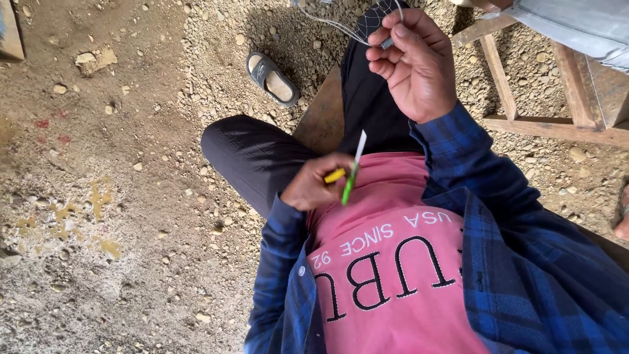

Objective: Repairing a fishing net by threading line through meshes and tying knots using a yellow net needle.

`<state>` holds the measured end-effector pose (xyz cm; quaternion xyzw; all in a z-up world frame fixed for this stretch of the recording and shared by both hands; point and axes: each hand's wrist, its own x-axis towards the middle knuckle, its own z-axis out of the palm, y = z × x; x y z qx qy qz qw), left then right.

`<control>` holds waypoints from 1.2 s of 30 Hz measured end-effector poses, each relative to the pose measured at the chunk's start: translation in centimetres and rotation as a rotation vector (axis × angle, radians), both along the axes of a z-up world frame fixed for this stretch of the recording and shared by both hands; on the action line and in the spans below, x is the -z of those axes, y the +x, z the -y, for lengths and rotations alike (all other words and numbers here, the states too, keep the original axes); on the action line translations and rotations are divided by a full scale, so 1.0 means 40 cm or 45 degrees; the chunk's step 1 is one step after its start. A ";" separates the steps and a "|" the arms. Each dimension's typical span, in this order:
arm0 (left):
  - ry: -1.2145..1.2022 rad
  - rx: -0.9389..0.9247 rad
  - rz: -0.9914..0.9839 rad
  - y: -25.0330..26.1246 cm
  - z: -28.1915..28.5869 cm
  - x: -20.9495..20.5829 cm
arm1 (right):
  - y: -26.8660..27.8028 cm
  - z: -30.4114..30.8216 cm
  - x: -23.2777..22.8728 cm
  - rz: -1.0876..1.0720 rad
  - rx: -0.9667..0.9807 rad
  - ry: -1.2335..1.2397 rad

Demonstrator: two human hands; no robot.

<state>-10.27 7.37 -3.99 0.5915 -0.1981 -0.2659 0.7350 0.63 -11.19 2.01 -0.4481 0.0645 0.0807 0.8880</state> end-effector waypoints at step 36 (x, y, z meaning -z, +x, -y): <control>1.818 -0.515 1.464 0.122 -0.025 -0.237 | -0.020 0.005 -0.056 0.321 -0.222 -0.332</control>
